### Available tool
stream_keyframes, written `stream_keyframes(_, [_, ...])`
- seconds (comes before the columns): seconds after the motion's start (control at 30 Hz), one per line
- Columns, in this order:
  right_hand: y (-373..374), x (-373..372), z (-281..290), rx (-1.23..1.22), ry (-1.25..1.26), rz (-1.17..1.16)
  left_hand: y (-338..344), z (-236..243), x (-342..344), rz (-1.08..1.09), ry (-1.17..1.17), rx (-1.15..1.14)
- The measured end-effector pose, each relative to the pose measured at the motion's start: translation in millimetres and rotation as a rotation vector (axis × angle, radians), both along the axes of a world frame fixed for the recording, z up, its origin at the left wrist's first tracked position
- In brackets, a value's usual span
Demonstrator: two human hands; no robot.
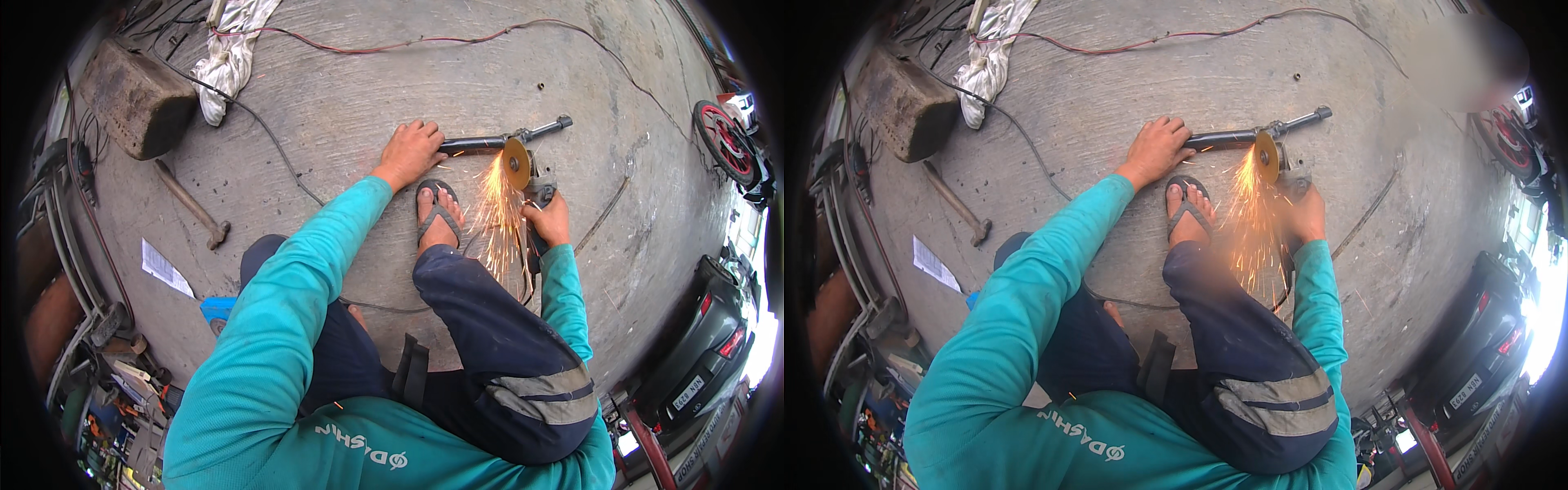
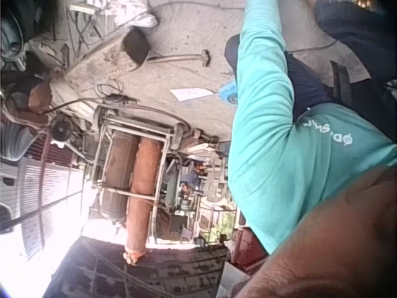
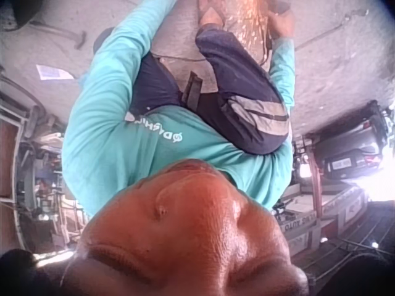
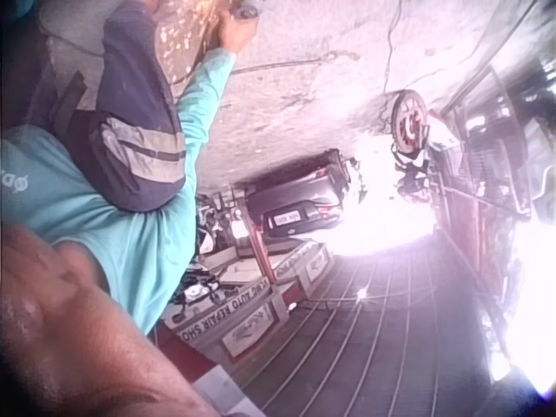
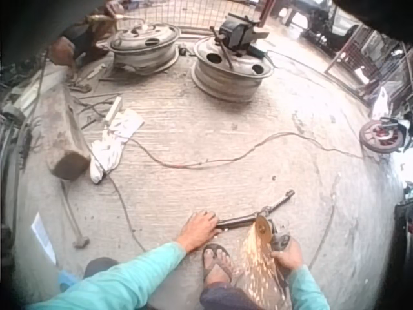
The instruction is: The person uses an angle grinder to cut a metal rod, then uses a hammer to separate the cut piece. The person then uses the hammer to strike a metal joint component.
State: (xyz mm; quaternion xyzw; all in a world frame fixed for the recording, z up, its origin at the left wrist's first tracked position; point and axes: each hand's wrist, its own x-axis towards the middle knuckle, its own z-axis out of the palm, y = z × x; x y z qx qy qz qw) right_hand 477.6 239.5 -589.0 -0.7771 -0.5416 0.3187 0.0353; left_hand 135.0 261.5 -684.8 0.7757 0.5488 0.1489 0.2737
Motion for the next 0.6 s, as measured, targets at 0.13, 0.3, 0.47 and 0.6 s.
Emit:
stream_keyframes(0.13, [5.2,-3.9,3.9,-0.036,0.012,-0.008,0.7,0.8,-0.4,-0.005,0.009,-0.009])
stream_keyframes(0.3, [4.3,2.4,-4.6,0.053,-0.026,0.008,1.1,2.8,2.0,-0.004,0.008,-0.009])
stream_keyframes(0.47, [9.0,-11.0,7.7,0.034,-0.011,0.013,0.6,0.8,0.3,-0.002,0.015,-0.022])
stream_keyframes(0.6, [5.4,2.5,-1.6,0.033,-0.059,0.026,0.6,1.7,1.5,-0.004,0.006,-0.002])
